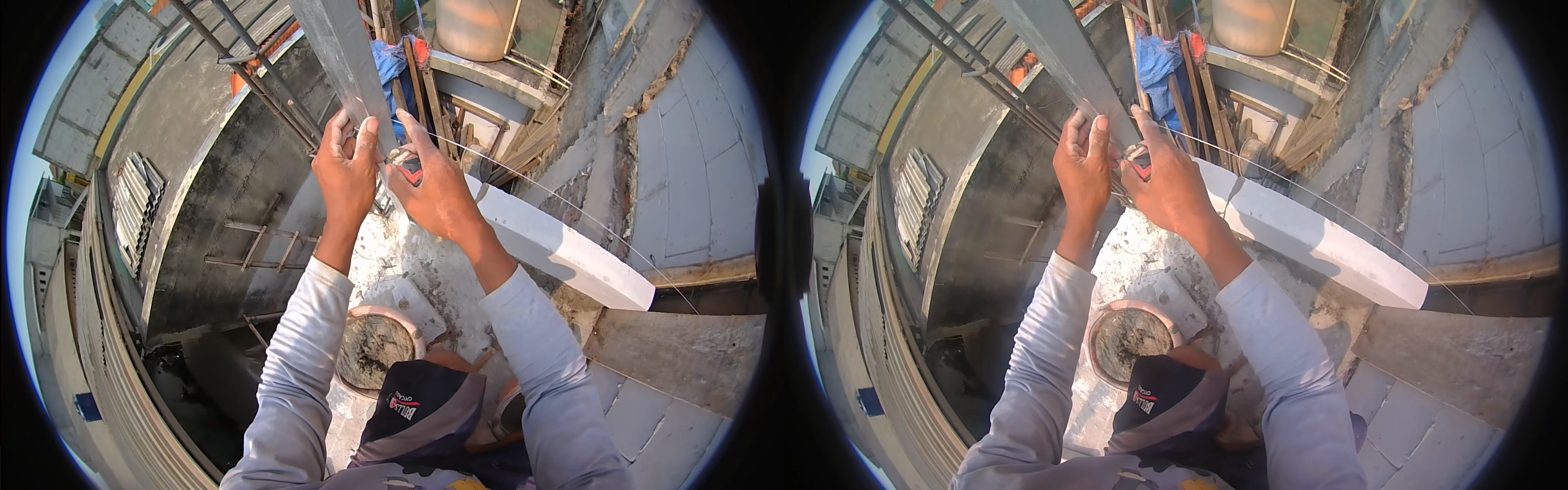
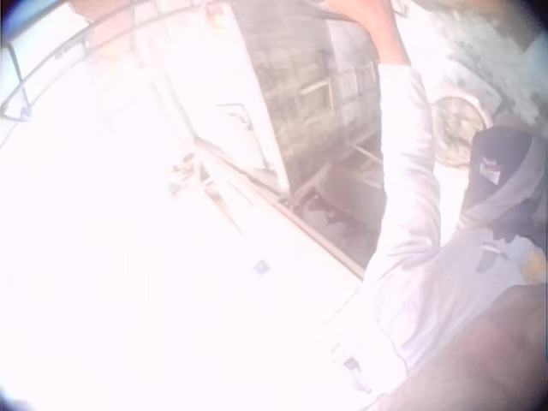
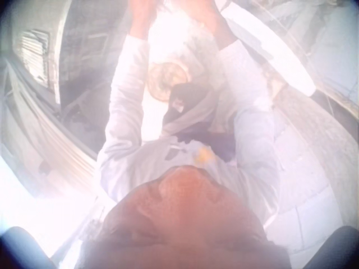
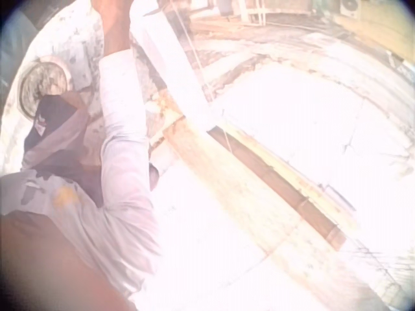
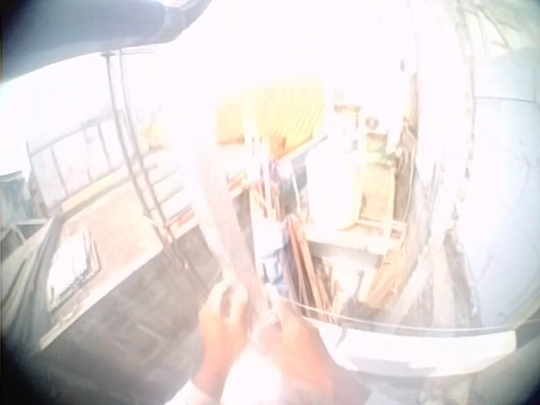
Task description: The person measures a wall section using a tape measure and string line, then applies mortar to a white rectangular tile with a trowel. The person positions the tile against the wall and adjusts it to align with the string line.
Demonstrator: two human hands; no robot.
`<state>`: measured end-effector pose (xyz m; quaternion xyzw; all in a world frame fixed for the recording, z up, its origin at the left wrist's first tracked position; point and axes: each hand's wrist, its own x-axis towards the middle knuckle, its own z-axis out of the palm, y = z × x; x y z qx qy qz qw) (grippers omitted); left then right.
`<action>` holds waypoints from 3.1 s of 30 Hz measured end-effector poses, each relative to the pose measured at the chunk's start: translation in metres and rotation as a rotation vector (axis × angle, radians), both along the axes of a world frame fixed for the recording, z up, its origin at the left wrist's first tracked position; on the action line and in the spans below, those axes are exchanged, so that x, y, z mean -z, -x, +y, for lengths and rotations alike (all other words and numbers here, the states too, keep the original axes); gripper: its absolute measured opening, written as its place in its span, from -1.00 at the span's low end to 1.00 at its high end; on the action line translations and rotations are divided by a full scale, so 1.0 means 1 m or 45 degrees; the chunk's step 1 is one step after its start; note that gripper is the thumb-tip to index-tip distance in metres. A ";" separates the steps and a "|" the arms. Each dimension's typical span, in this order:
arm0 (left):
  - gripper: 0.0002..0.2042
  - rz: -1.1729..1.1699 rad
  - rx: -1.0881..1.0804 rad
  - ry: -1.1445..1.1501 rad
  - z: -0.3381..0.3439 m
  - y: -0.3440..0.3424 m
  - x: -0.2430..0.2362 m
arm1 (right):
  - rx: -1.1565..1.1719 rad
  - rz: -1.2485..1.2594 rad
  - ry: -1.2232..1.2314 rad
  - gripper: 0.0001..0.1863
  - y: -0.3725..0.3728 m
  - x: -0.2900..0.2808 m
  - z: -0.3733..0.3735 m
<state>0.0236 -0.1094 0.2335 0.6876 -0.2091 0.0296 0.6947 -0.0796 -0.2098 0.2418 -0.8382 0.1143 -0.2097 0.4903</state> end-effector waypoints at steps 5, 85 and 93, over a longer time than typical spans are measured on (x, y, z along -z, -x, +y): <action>-0.54 -0.105 -0.012 -0.086 0.008 -0.001 0.005 | 0.086 -0.001 0.293 -0.46 0.006 -0.015 0.000; -0.54 -0.380 0.002 -0.366 -0.003 0.007 0.007 | -0.142 -0.092 0.946 -0.66 -0.054 0.011 -0.074; -0.56 -0.084 0.078 -0.352 -0.003 0.010 0.010 | -0.245 -0.087 0.892 -0.61 -0.049 0.017 -0.084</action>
